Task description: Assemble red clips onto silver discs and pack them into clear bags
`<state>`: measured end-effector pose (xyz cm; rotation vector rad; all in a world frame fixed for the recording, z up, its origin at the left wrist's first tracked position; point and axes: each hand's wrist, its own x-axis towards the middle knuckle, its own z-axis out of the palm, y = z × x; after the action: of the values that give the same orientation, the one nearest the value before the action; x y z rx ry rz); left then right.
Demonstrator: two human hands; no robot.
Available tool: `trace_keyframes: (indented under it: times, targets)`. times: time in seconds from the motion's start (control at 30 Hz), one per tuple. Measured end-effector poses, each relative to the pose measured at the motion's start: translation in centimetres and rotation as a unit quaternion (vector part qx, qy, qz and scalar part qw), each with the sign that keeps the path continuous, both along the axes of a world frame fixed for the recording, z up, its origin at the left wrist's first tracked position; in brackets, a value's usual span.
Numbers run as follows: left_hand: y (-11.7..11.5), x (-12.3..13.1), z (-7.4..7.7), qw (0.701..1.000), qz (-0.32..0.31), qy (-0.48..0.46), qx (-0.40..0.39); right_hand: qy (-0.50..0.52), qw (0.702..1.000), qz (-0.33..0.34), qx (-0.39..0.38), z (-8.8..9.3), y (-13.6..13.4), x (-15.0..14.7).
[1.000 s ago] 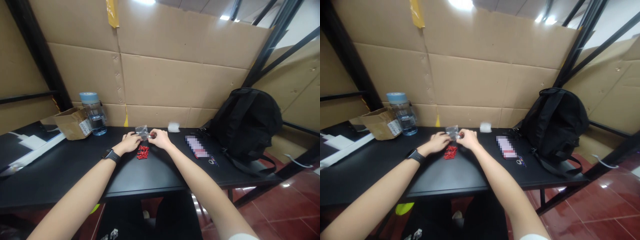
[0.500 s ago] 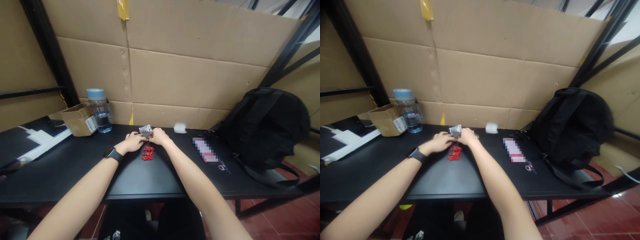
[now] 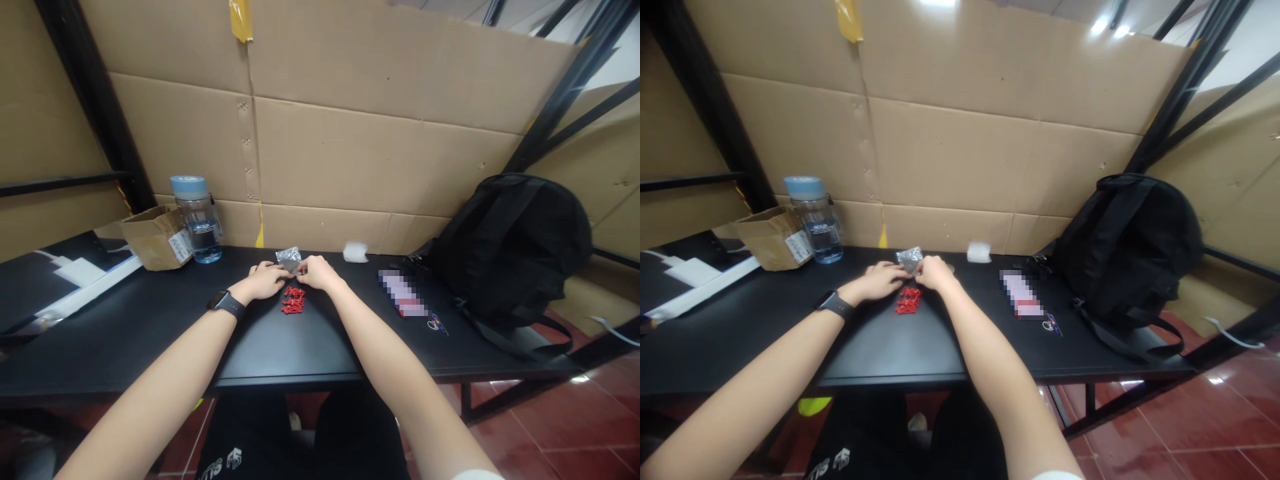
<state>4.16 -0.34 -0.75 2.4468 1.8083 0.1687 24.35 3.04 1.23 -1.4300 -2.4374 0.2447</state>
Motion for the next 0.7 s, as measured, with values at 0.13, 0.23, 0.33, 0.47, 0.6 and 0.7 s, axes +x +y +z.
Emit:
trace_keyframes:
  times: [0.13,0.23,0.33,0.47,0.6,0.7]
  targets:
    - [0.0,0.1,0.1,1.0,0.001,0.008,-0.001,0.007,1.0,-0.001,0.005,-0.2,0.3,-0.1]
    - [-0.2,0.1,0.2,1.0,0.006,0.013,0.001,0.011,1.0,0.016,-0.004,-0.3,0.5,0.1]
    - [-0.3,0.2,0.4,1.0,0.007,0.022,-0.003,0.011,1.0,0.023,-0.016,-0.4,0.7,0.3]
    - [-0.3,0.2,0.5,1.0,0.006,0.03,-0.008,0.019,1.0,0.011,-0.014,-0.6,0.5,0.3]
    - [-0.3,0.2,0.5,1.0,0.0,0.026,-0.005,0.029,0.999,-0.003,0.025,-0.9,0.3,-0.2]
    - [-0.3,0.1,0.4,1.0,-0.008,0.015,-0.002,0.044,0.998,0.003,0.048,-1.1,0.4,-0.5]
